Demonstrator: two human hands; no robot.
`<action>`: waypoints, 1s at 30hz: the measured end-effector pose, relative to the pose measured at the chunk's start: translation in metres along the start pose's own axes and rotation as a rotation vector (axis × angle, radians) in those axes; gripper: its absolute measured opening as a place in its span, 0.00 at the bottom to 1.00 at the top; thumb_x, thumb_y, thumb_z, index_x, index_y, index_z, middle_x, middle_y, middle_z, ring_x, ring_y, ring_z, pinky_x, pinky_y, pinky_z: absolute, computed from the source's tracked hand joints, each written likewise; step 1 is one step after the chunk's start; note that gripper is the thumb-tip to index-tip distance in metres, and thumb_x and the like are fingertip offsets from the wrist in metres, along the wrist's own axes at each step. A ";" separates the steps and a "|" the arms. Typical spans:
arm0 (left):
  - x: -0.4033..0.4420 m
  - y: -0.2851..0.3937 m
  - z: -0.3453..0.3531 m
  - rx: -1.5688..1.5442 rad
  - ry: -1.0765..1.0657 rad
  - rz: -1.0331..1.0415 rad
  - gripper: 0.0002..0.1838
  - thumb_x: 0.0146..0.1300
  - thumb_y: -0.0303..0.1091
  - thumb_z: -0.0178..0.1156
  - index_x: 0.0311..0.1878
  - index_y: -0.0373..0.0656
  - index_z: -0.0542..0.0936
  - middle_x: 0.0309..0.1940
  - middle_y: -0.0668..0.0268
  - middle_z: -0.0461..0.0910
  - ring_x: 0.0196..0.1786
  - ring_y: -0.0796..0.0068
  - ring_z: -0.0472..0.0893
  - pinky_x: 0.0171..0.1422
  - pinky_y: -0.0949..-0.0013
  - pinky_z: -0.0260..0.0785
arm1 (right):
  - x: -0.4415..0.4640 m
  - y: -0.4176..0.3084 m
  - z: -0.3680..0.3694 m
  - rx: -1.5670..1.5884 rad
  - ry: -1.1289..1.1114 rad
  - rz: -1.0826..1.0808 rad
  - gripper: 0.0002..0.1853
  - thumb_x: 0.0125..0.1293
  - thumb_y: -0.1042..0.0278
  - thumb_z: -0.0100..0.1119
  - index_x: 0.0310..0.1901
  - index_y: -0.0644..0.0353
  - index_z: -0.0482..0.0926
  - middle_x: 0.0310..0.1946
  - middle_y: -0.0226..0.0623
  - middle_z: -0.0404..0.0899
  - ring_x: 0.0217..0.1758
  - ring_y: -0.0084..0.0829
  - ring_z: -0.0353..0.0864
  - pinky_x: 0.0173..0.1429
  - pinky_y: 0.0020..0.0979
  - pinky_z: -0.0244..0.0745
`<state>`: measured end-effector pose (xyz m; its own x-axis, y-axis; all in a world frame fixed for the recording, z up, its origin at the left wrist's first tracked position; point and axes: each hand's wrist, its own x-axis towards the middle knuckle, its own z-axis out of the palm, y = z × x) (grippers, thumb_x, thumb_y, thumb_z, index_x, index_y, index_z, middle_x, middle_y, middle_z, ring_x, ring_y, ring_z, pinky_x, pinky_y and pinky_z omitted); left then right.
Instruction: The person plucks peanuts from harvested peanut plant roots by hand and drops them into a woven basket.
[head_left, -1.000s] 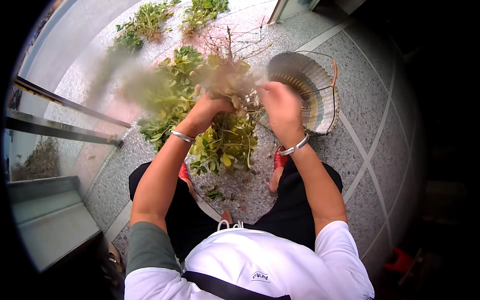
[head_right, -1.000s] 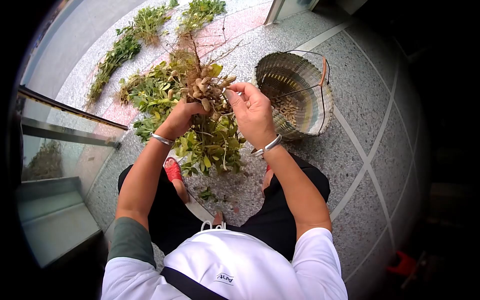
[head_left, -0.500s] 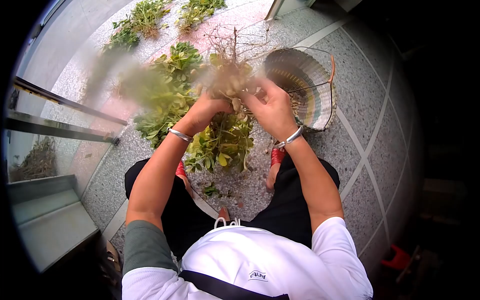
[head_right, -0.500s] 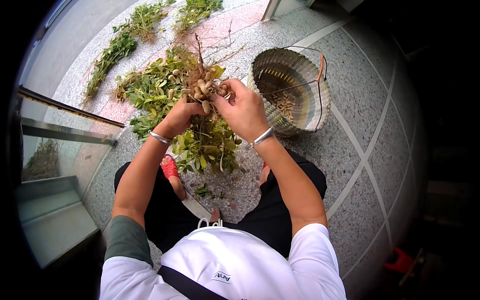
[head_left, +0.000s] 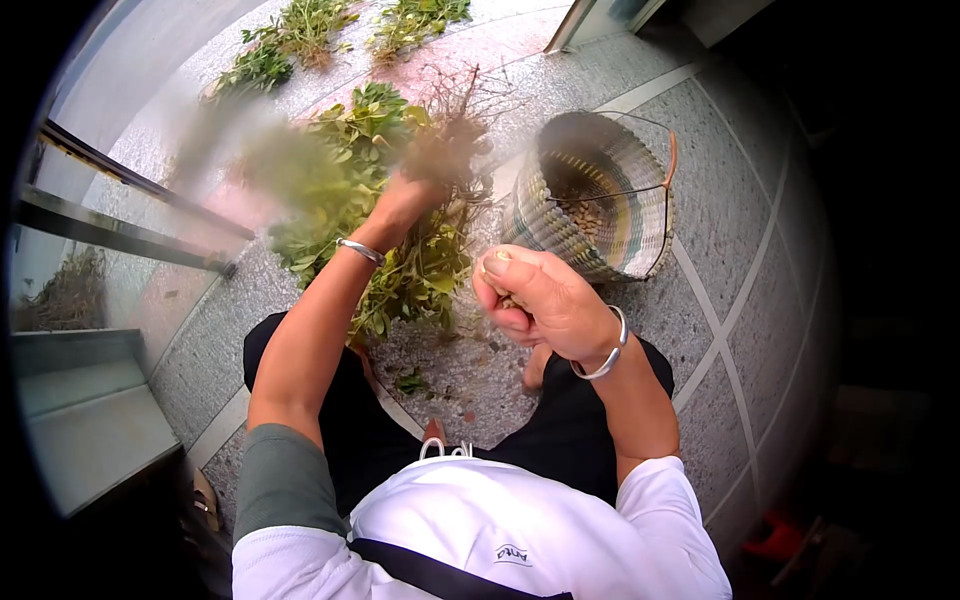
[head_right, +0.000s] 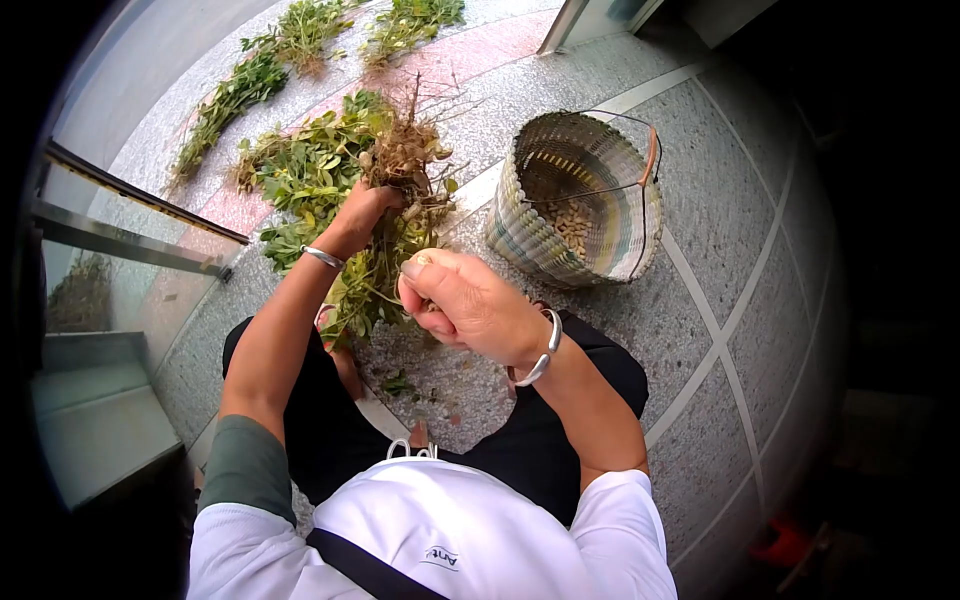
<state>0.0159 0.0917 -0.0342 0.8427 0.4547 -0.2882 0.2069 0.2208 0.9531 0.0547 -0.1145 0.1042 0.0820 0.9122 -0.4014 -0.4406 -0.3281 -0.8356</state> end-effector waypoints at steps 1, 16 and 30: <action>-0.001 0.002 -0.001 -0.065 -0.005 0.019 0.06 0.47 0.26 0.53 0.30 0.38 0.75 0.23 0.69 0.72 0.24 0.78 0.69 0.28 0.73 0.62 | 0.001 -0.001 -0.002 0.019 0.013 -0.032 0.13 0.67 0.62 0.41 0.34 0.62 0.70 0.19 0.28 0.66 0.15 0.15 0.58 0.17 0.16 0.54; -0.006 0.002 0.014 -0.193 -0.095 0.087 0.06 0.47 0.22 0.53 0.29 0.35 0.77 0.28 0.64 0.78 0.28 0.76 0.76 0.32 0.72 0.69 | 0.036 0.028 -0.040 -0.124 0.309 -0.245 0.12 0.67 0.63 0.51 0.35 0.63 0.78 0.19 0.26 0.74 0.14 0.09 0.63 0.18 0.13 0.57; -0.021 0.012 0.029 -0.255 -0.185 0.134 0.14 0.46 0.20 0.55 0.40 0.34 0.76 0.35 0.64 0.78 0.39 0.75 0.77 0.44 0.72 0.69 | 0.063 0.038 -0.040 -1.000 0.839 -0.622 0.11 0.57 0.64 0.61 0.32 0.64 0.75 0.19 0.43 0.76 0.20 0.38 0.77 0.26 0.35 0.69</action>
<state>0.0150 0.0597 -0.0143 0.9347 0.3352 -0.1184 -0.0227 0.3886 0.9211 0.0790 -0.0790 0.0322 0.6690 0.6738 0.3137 0.6303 -0.2907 -0.7199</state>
